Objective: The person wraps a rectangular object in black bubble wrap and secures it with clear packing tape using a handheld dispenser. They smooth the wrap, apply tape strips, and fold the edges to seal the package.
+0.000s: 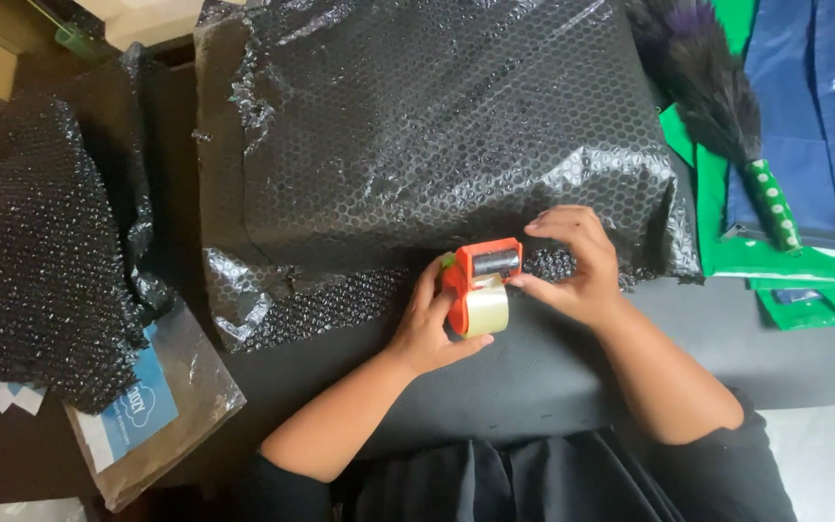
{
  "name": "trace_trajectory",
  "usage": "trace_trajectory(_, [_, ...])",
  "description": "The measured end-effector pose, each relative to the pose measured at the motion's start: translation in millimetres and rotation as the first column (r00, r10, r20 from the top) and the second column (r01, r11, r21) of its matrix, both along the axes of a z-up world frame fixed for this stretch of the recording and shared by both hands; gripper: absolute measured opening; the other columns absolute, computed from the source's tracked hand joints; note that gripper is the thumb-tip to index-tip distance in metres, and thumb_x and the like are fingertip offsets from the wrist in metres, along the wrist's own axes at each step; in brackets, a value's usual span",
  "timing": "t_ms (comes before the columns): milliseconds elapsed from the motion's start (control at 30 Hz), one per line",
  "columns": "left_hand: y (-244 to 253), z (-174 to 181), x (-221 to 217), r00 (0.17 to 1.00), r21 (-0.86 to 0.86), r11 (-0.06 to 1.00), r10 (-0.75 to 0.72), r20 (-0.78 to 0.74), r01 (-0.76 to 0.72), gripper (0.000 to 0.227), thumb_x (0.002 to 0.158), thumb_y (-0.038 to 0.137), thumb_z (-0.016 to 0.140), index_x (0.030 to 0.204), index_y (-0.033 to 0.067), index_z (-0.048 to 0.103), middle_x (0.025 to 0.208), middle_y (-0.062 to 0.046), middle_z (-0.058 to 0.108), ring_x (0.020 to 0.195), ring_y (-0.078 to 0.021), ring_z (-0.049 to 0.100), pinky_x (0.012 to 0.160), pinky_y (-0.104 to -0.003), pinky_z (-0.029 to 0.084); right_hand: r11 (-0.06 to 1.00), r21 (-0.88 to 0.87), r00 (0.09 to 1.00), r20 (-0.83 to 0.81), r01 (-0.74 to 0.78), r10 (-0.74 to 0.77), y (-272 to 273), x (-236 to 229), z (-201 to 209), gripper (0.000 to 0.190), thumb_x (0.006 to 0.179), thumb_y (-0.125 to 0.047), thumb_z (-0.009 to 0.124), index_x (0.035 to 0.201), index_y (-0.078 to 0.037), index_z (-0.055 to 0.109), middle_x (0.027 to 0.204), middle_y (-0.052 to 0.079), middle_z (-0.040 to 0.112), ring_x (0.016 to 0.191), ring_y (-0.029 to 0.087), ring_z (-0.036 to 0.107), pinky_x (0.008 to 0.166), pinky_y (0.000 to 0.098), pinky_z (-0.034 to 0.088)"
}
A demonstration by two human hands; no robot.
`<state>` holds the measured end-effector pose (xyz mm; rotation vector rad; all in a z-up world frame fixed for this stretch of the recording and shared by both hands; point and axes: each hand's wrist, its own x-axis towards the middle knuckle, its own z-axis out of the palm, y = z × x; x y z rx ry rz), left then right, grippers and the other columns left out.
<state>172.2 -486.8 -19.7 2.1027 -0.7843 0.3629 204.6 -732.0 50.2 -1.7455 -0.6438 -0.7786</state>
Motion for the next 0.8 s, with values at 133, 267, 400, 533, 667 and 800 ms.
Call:
trace_trajectory(133, [-0.9, 3.1, -1.9, 1.0, 0.017, 1.0, -0.004, 0.019, 0.003, 0.094, 0.068, 0.056, 0.086, 0.14, 0.002, 0.059, 0.15, -0.024, 0.041, 0.138, -0.04, 0.05, 0.115, -0.047, 0.042, 1.0, -0.03, 1.0, -0.014, 0.0, 0.0, 5.3, -1.5, 2.9, 0.051, 0.072, -0.027, 0.097, 0.109, 0.0, 0.075, 0.101, 0.013, 0.068, 0.101, 0.037, 0.066, 0.097, 0.0512, 0.052])
trace_trajectory(267, [-1.1, 1.8, -3.2, 0.999, 0.03, 0.999, 0.008, 0.04, -0.01, 0.088, 0.068, 0.054, 0.087, 0.135, 0.0024, 0.063, 0.151, -0.027, 0.041, 0.135, -0.0417, 0.052, 0.113, -0.047, 0.044, 0.999, 0.032, 0.987, -0.153, -0.034, 0.039, 6.5, -1.6, 2.5, 0.054, 0.071, -0.019, 0.096, 0.114, 0.001, 0.071, 0.107, 0.015, 0.067, 0.107, 0.035, 0.065, 0.092, 0.046, 0.052])
trace_trajectory(400, [-2.7, 6.9, -3.0, 0.999, 0.025, 1.0, -0.014, 0.041, 0.013, 0.083, 0.069, 0.05, 0.088, 0.135, 0.0049, 0.064, 0.153, -0.028, 0.039, 0.133, -0.0438, 0.053, 0.112, -0.05, 0.045, 1.0, -0.004, 0.98, -0.199, -0.007, 0.006, 4.4, -4.2, 7.7, 0.049, 0.072, -0.017, 0.095, 0.113, -0.002, 0.072, 0.109, 0.013, 0.065, 0.109, 0.034, 0.063, 0.091, 0.0451, 0.051])
trace_trajectory(533, [-7.4, 15.2, -6.4, 0.999, 0.024, 0.999, -0.03, 0.043, 0.029, 0.068, 0.072, 0.045, 0.087, 0.124, 0.0049, 0.07, 0.155, -0.03, 0.037, 0.136, -0.0452, 0.051, 0.112, -0.05, 0.044, 0.989, -0.124, 0.986, -0.133, 0.085, -0.101, 1.4, -6.8, 10.0, 0.034, 0.076, -0.015, 0.093, 0.105, -0.005, 0.076, 0.106, 0.013, 0.063, 0.105, 0.034, 0.06, 0.088, 0.0453, 0.049])
trace_trajectory(667, [-7.8, 15.8, -8.0, 0.997, 0.014, 0.999, -0.05, 0.055, 0.05, 0.046, 0.076, 0.039, 0.085, 0.108, 0.0065, 0.077, 0.157, -0.034, 0.034, 0.137, -0.0476, 0.05, 0.113, -0.052, 0.044, 0.985, -0.12, 0.97, -0.197, 0.12, -0.142, -1.9, -4.9, 5.1, 0.025, 0.075, -0.015, 0.094, 0.094, -0.01, 0.079, 0.1, 0.009, 0.065, 0.097, 0.03, 0.061, 0.088, 0.0418, 0.049])
trace_trajectory(800, [-8.9, 10.2, -7.5, 0.98, -0.008, 0.998, -0.059, 0.189, 0.062, 0.032, 0.082, 0.033, 0.084, 0.096, 0.0041, 0.077, 0.158, -0.035, 0.033, 0.142, -0.0511, 0.043, 0.115, -0.055, 0.04, 0.991, -0.071, 0.968, -0.217, 0.111, -0.124, -2.2, -3.8, 3.7, 0.016, 0.075, -0.008, 0.093, 0.079, -0.007, 0.078, 0.092, 0.01, 0.07, 0.09, 0.031, 0.065, 0.084, 0.0428, 0.052])
